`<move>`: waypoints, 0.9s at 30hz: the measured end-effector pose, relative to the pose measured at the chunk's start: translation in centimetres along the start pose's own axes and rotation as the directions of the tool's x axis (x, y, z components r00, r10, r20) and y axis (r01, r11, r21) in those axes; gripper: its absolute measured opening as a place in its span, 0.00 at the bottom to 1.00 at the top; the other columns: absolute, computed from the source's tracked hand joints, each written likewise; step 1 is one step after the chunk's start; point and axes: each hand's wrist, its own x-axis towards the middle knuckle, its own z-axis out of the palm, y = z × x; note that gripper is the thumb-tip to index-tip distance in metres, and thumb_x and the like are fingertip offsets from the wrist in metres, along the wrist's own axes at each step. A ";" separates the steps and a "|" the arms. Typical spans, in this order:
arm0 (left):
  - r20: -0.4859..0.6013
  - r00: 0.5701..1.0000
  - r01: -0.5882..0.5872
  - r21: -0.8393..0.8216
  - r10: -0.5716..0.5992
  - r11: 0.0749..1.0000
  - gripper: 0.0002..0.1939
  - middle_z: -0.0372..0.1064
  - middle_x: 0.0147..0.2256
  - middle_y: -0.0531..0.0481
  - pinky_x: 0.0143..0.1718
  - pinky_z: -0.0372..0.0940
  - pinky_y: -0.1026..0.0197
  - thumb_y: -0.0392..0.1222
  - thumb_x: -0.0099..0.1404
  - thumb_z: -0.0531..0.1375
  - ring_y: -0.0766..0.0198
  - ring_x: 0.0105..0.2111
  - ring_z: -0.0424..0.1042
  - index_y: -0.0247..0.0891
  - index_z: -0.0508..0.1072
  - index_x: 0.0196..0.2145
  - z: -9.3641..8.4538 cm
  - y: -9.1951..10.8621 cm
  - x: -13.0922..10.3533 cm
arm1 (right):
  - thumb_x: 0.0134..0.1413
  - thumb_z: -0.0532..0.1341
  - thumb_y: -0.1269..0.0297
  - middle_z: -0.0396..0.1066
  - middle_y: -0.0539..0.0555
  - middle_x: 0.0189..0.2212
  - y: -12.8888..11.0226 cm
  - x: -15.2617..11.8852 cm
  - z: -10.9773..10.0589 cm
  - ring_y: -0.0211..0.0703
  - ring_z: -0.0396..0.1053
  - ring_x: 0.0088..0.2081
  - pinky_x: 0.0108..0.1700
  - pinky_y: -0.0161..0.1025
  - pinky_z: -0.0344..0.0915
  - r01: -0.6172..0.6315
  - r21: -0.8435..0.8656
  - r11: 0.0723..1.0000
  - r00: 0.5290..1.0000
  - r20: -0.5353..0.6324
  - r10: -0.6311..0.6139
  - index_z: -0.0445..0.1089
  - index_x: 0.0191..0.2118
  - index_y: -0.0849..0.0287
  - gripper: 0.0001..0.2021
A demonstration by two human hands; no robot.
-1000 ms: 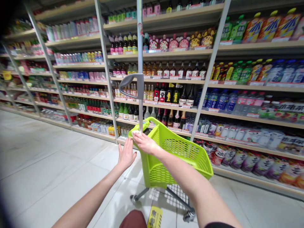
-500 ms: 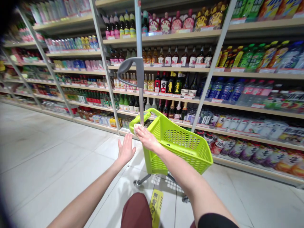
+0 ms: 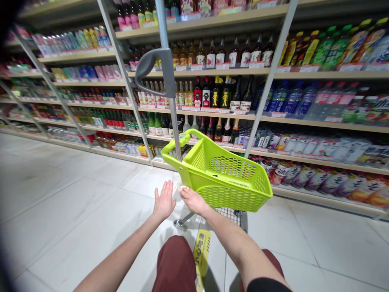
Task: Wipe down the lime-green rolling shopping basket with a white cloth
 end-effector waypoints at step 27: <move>-0.085 0.990 -0.115 -0.054 0.110 0.992 0.34 0.40 0.61 0.38 0.56 0.40 0.38 0.35 0.54 0.50 0.52 0.61 0.38 0.29 0.46 0.58 -1.1 6.9 2.1 | 0.60 0.47 0.73 0.56 0.59 0.55 3.5 -1.7 -5.1 0.42 0.37 0.62 0.60 0.50 0.50 -0.133 -0.034 0.991 0.966 -0.229 0.121 0.59 0.53 0.64 0.17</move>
